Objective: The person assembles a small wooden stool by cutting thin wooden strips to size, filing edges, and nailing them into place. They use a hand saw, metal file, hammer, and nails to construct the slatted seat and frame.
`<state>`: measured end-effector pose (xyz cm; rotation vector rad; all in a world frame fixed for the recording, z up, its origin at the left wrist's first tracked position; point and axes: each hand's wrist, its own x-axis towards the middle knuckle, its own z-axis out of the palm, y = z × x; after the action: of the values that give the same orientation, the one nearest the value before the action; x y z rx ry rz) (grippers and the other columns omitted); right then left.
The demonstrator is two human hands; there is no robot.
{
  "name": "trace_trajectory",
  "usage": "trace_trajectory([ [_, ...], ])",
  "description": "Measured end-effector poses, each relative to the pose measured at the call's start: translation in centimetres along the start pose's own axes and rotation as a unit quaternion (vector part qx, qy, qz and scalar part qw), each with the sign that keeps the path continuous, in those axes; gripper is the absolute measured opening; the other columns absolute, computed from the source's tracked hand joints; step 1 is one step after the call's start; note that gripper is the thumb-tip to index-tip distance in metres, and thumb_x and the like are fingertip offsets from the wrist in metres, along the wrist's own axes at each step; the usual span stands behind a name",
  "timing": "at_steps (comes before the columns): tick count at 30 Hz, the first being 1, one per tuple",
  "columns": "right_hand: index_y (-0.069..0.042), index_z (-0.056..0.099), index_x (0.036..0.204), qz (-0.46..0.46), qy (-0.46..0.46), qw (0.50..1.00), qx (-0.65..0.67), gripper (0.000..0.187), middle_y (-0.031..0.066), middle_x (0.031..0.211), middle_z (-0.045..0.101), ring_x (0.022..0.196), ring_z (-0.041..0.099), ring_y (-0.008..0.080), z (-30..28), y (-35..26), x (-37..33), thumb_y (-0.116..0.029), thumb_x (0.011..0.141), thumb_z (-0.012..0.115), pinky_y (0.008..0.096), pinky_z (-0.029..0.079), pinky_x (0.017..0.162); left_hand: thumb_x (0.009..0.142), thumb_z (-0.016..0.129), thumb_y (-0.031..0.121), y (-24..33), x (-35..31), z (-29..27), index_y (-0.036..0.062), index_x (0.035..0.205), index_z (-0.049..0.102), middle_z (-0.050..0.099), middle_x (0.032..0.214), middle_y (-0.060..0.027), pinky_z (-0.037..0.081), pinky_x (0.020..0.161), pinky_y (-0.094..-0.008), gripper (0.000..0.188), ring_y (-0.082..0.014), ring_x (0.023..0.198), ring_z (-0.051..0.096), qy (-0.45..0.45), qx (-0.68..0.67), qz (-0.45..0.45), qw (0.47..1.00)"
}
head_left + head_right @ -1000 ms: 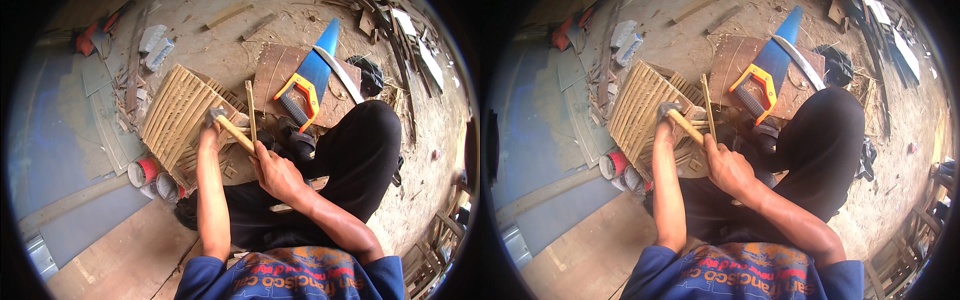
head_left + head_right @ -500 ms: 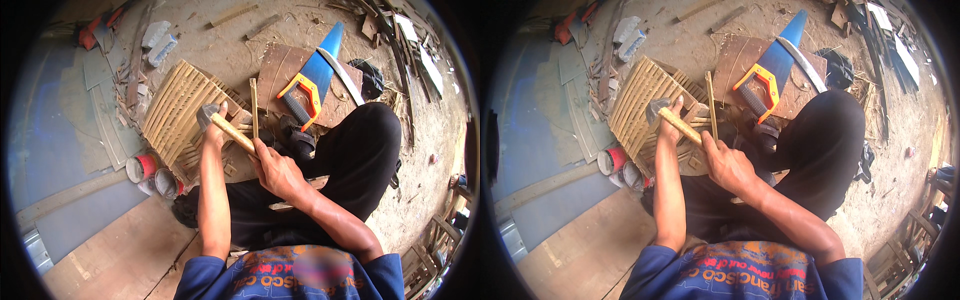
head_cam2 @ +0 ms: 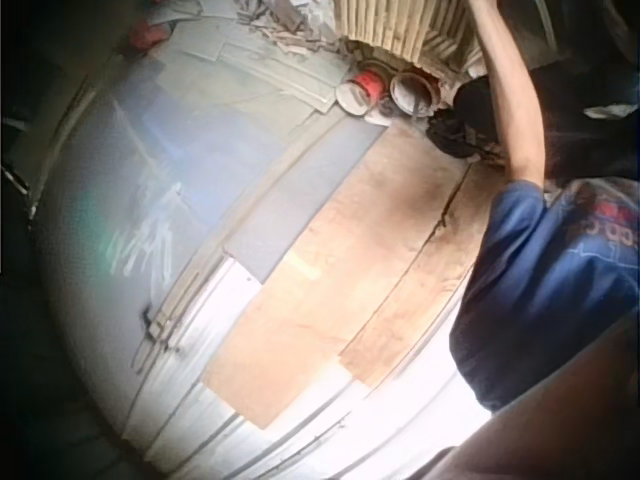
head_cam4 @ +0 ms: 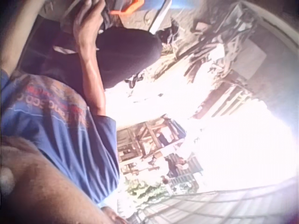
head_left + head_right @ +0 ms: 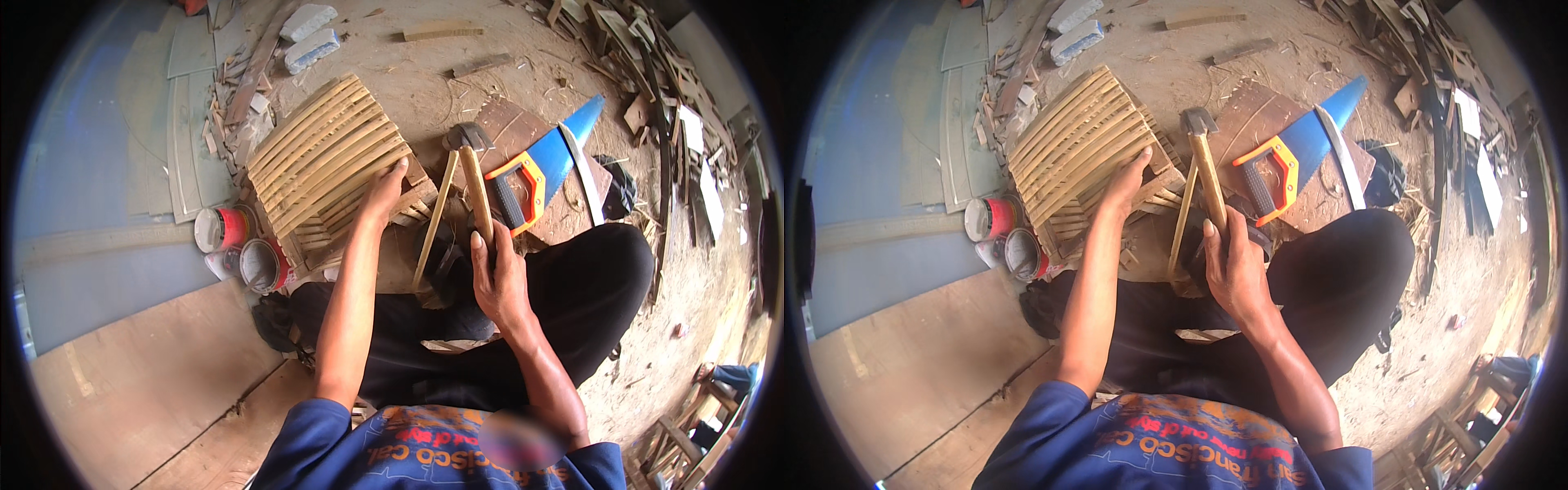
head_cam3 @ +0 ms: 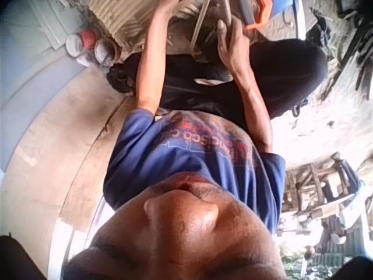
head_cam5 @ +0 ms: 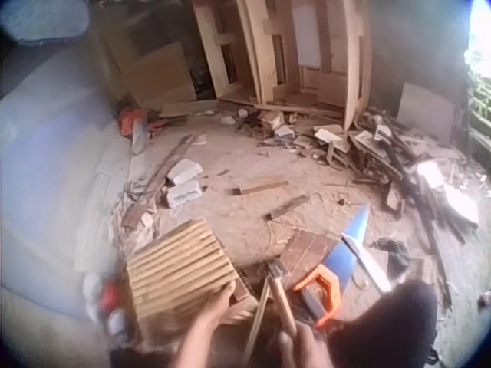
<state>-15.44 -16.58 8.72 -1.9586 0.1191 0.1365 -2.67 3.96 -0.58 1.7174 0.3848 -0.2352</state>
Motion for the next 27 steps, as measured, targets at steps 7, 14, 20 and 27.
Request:
trace_trajectory([
  [7, 0.002, 0.046, 0.128, -0.031, -0.036, 0.998, -0.031, 0.030, 0.0235, 0.075, 0.063, 0.068, 0.068, 0.0400, 1.9, 1.8, -0.4, -0.012, 0.103, 0.055, 0.0430, 0.050, 0.062, 0.103, 0.056, 0.038, 1.1, -0.7, -0.2, -0.0005, 0.143, 0.052, 0.052, 0.147, -0.0204, 0.035, 0.114, -0.0387, 0.055, -0.0276, 0.139, 0.046, 0.033, -0.014, -0.053, 0.998],
  [14, 0.002, 0.046, 0.124, -0.146, -0.033, 0.986, -0.080, 0.027, 0.0277, 0.083, 0.063, 0.078, 0.065, 0.0492, 3.4, 1.8, 0.0, -0.005, 0.100, 0.056, 0.0484, 0.051, 0.065, 0.103, 0.058, 0.031, -0.8, 0.6, -1.5, 0.0003, 0.136, 0.059, 0.061, 0.137, -0.0145, 0.040, 0.107, -0.0364, 0.046, -0.0203, 0.122, 0.055, -0.086, -0.036, -0.015, 0.995],
  [20, 0.003, 0.045, 0.121, -0.096, -0.051, 0.989, -0.101, 0.024, 0.0275, 0.079, 0.063, 0.073, 0.065, 0.0485, 3.5, 1.4, 0.1, -0.006, 0.101, 0.055, 0.0483, 0.049, 0.060, 0.099, 0.065, 0.038, -0.7, 0.9, -0.3, 0.0043, 0.114, 0.072, 0.069, 0.109, -0.0049, 0.042, 0.096, -0.0346, 0.037, -0.0168, 0.104, 0.056, -0.042, -0.044, -0.032, 0.998],
  [27, 0.002, 0.044, 0.114, -0.135, -0.068, 0.976, -0.156, 0.019, 0.0307, 0.074, 0.062, 0.070, 0.063, 0.0518, 3.6, -1.2, 0.1, -0.008, 0.102, 0.054, 0.0518, 0.047, 0.055, 0.096, 0.068, 0.030, -2.3, 1.9, -0.4, 0.0045, 0.124, 0.069, 0.072, 0.116, -0.0128, 0.047, 0.096, -0.0352, 0.037, -0.0207, 0.104, 0.064, -0.016, -0.060, -0.040, 0.997],
])
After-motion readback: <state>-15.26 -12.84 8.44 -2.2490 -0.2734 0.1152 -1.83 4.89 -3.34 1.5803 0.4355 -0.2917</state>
